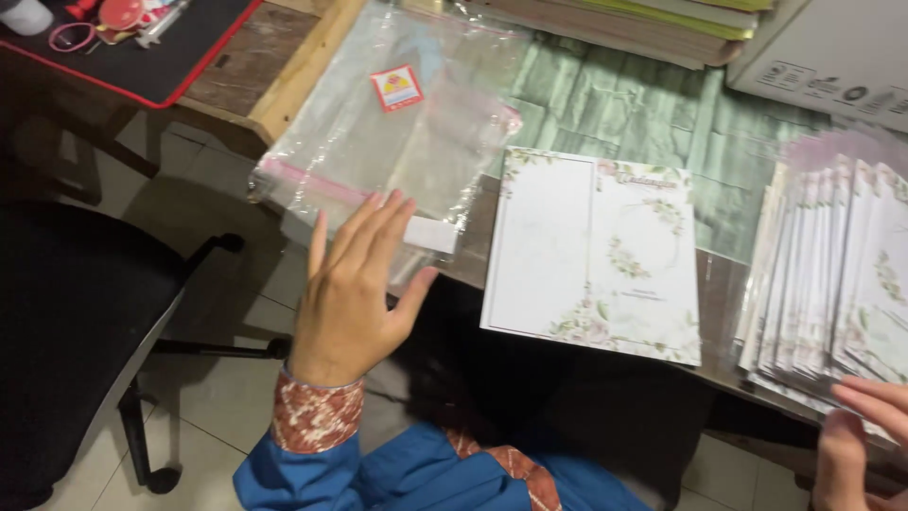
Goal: Folding printed wedding invitations and stacking them on a table.
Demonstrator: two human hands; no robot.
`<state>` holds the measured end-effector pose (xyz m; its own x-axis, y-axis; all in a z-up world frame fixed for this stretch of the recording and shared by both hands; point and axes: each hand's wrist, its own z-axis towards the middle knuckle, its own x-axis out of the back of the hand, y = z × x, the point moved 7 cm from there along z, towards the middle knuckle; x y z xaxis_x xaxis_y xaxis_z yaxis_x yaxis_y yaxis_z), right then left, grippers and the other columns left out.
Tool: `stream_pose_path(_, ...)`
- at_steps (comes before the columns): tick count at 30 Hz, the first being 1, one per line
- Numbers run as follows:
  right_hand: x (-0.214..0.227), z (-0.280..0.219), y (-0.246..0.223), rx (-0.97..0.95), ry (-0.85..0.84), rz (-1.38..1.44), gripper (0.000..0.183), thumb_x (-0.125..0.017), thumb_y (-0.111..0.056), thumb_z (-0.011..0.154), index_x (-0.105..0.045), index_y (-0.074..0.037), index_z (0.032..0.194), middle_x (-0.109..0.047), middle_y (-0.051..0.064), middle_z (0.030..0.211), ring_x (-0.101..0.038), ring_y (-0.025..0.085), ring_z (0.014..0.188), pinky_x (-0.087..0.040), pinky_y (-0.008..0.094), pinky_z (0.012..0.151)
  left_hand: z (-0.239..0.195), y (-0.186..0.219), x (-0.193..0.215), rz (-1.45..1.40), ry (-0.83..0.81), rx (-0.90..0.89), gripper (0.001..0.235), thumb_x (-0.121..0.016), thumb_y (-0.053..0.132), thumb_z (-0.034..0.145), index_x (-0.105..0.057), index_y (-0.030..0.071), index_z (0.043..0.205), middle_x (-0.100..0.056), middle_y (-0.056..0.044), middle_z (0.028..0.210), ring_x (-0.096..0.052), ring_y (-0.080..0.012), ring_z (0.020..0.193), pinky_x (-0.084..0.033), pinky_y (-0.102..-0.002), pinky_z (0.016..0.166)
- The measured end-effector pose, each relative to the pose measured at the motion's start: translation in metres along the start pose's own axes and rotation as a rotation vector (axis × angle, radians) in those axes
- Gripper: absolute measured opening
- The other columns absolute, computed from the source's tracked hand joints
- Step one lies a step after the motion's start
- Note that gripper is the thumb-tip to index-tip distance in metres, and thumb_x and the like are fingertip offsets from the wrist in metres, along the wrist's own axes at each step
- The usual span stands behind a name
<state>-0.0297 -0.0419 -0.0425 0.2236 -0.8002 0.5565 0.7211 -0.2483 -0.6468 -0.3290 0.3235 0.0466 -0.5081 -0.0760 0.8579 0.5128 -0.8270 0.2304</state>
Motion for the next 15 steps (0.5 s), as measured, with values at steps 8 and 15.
stream_pose_path(8, -0.098, 0.055, -0.17, 0.364, -0.321, -0.343, 0.045, -0.079, -0.022, 0.081, -0.071, -0.015, 0.125, -0.068, 0.009, 0.14, -0.062, 0.029, 0.134, -0.033, 0.067, 0.129, -0.006, 0.052, -0.019, -0.358, -0.049, -0.31, 0.063, -0.084, 0.033, 0.087, -0.06, 0.006, 0.139, -0.065, -0.013, 0.141, -0.058, -0.0315, 0.136, -0.031, -0.067, 0.121)
stream_pose_path(15, -0.096, 0.047, -0.169, 0.336, -0.317, -0.351, 0.036, -0.076, -0.016, 0.087, -0.07, -0.018, 0.123, -0.068, 0.006, 0.135, -0.065, 0.025, 0.128, -0.037, 0.063, 0.122, -0.023, 0.086, -0.029, -0.268, 0.04, -0.471, 0.024, -0.076, 0.011, 0.095, -0.072, 0.007, 0.118, -0.072, -0.014, 0.126, -0.065, -0.0317, 0.122, -0.046, -0.062, 0.107)
